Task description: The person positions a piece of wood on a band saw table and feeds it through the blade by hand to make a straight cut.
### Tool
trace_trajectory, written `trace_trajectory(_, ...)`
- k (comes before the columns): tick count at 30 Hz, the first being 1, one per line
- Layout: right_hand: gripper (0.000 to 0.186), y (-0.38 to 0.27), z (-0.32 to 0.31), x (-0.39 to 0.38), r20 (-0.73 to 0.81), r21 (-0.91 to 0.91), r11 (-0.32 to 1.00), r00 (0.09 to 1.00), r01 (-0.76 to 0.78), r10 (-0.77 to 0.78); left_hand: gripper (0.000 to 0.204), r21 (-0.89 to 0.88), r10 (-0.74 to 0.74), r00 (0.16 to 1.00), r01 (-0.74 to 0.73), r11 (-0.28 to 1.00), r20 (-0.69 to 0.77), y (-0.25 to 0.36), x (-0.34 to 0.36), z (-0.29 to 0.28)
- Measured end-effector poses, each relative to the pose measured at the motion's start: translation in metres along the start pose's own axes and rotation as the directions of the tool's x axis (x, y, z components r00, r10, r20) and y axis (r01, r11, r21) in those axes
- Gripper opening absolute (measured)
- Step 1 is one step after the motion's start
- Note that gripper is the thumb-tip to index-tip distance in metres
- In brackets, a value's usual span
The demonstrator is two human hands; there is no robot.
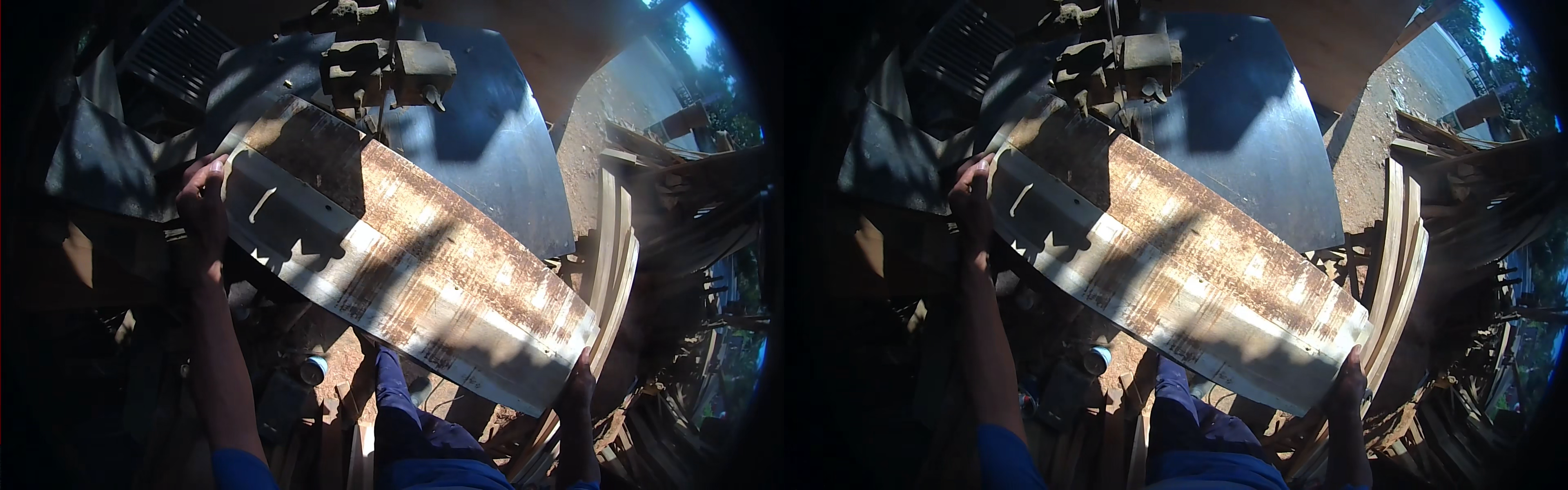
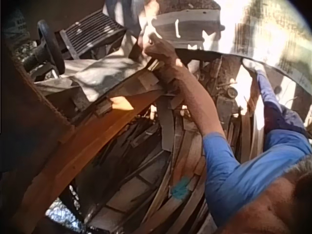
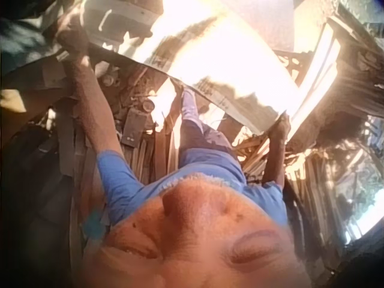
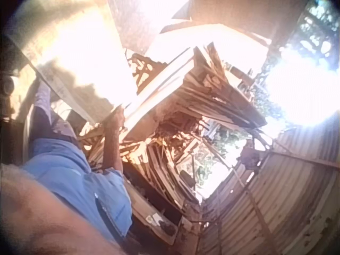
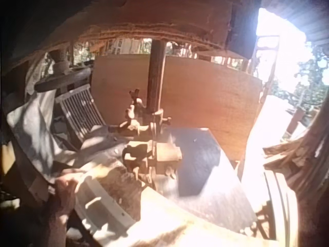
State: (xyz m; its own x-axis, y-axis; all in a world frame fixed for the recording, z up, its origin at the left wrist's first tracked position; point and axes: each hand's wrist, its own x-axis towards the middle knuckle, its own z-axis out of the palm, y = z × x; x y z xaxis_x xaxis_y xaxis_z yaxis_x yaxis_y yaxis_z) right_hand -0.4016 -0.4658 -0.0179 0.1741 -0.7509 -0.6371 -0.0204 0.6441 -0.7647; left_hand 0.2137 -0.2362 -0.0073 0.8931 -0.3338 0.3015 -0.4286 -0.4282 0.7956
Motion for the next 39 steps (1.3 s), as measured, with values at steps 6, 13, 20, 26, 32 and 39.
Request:
trace_trajectory(6, 0.060, -0.007, 0.009, 0.001, 0.002, -0.014, 1.000, 1.000, -0.012, 0.012, 0.039, 0.030, 0.042, 0.999, -0.041, 0.999, -0.010, -0.011, 0.003, -0.001)
trace_trajectory(13, 0.057, -0.011, 0.016, 0.004, -0.043, -0.020, 0.998, 0.997, 0.059, -0.060, 0.039, 0.001, 0.036, 0.999, -0.036, 0.999, 0.000, -0.002, 0.002, 0.002)
trace_trajectory(20, 0.057, -0.013, 0.015, 0.010, -0.022, -0.015, 1.000, 1.000, 0.020, -0.020, 0.038, -0.024, 0.050, 0.998, -0.051, 0.998, -0.037, -0.015, 0.005, 0.002)
trace_trajectory(26, 0.058, -0.016, 0.024, 0.010, -0.040, 0.012, 0.998, 0.997, 0.061, -0.060, 0.039, -0.033, 0.030, 0.999, -0.030, 0.999, -0.021, -0.014, 0.006, 0.003)
trace_trajectory(32, 0.058, -0.017, 0.019, 0.012, -0.010, 0.032, 0.999, 1.000, 0.013, -0.012, 0.037, -0.041, 0.030, 0.999, -0.032, 0.999, -0.042, -0.014, 0.005, 0.004)
trace_trajectory(39, 0.056, -0.019, 0.021, 0.014, -0.011, 0.027, 0.999, 1.000, 0.028, -0.028, 0.038, -0.035, 0.041, 0.998, -0.042, 0.998, -0.042, -0.014, 0.006, 0.005)
